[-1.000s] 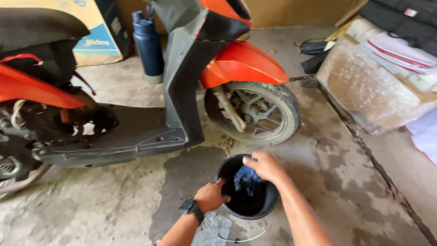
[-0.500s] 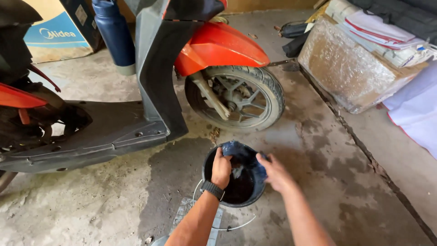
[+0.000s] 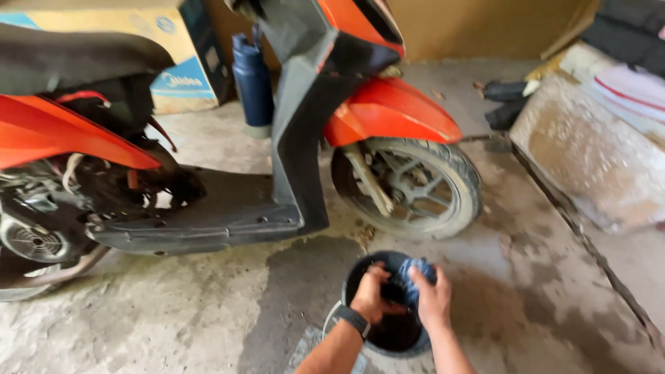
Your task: Rinsing a cleaning cloth in a bucket, walking to a restroom to rinse it under a tap, and pouring out the dirty water.
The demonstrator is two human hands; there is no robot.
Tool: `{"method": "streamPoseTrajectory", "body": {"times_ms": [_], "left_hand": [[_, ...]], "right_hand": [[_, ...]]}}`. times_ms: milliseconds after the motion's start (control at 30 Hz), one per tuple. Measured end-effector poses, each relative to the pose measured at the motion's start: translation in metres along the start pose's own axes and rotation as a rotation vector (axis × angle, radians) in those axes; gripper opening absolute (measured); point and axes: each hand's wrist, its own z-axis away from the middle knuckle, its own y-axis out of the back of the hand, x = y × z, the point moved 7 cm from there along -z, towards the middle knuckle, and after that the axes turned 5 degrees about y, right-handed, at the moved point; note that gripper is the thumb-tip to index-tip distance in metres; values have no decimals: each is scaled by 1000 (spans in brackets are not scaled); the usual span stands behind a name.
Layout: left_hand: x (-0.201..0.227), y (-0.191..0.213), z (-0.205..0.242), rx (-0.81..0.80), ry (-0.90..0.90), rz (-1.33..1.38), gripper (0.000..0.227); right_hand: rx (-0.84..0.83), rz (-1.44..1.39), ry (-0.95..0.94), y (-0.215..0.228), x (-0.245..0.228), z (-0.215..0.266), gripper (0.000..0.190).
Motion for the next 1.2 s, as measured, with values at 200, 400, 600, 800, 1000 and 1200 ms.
{"method": "streamPoseTrajectory", "body": {"times_ms": [200, 400, 600, 800, 1000, 1200], "left_hand": [[14, -19, 2, 42, -228, 75, 8], [18, -27, -7, 19, -463, 177, 27], [5, -34, 21, -70, 30, 81, 36], [38, -11, 2, 199, -468, -275, 36], [33, -16, 17, 305, -611, -530, 23], [35, -34, 28, 221, -867, -678, 10]], "right_hand": [[-106, 18, 195, -35, 9, 11, 35], [50, -673, -177, -49, 53, 1, 23], [-157, 142, 297, -23, 9, -9, 20], [-232, -52, 322, -50, 3, 9, 22], [24, -214, -122, -41, 55, 2, 35], [201, -466, -310, -40, 44, 4, 36]]}}
